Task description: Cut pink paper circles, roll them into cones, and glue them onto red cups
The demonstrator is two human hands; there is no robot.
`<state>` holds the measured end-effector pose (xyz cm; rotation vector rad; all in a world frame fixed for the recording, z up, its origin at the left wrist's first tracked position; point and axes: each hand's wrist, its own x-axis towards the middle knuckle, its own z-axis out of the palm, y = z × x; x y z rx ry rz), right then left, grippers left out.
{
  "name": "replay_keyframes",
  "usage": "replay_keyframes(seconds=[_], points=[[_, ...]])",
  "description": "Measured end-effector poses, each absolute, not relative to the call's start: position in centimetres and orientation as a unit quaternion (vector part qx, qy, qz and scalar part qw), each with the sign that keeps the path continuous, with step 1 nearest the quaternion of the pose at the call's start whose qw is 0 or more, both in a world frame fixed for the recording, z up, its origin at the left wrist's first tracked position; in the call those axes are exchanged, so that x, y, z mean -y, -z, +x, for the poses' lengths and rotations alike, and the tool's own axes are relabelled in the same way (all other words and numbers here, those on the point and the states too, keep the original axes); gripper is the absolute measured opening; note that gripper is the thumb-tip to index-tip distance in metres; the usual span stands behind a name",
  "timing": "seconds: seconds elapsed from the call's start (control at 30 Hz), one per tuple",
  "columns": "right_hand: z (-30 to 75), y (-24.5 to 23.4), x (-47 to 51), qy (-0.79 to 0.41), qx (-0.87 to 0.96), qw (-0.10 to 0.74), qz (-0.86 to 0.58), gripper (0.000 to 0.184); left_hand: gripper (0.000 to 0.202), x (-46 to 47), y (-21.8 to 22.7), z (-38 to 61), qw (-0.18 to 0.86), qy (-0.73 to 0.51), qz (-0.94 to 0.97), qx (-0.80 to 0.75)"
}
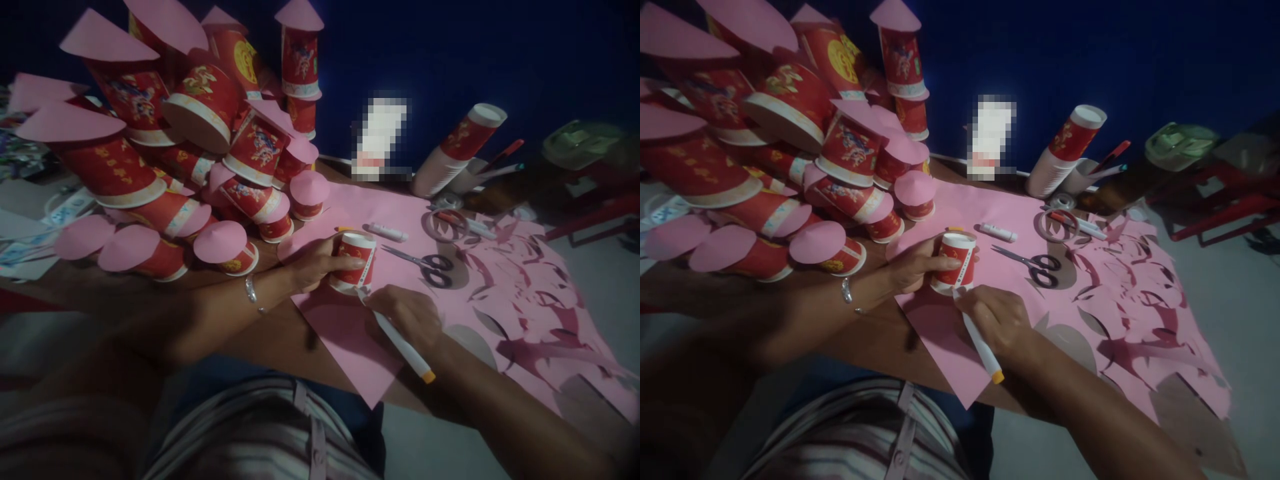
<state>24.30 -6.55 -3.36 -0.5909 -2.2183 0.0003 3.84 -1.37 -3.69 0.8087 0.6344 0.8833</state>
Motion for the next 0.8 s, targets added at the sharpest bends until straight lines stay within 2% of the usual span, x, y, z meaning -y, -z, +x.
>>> replay_keyframes(seconds=[0.43,0.8], points=[[23.9,2.4,6.2,0.028,0.873,0.42,-0.244,0.017,0.058,1.4,3.4,3.8,0.788,-0.4,0.361,-0.298],[24.2,3.0,6.5,0.0,0.874,0.414,-0.253,0.016,0.056,1.4,3.3,3.8,0.79,-0.402,0.36,-0.292]])
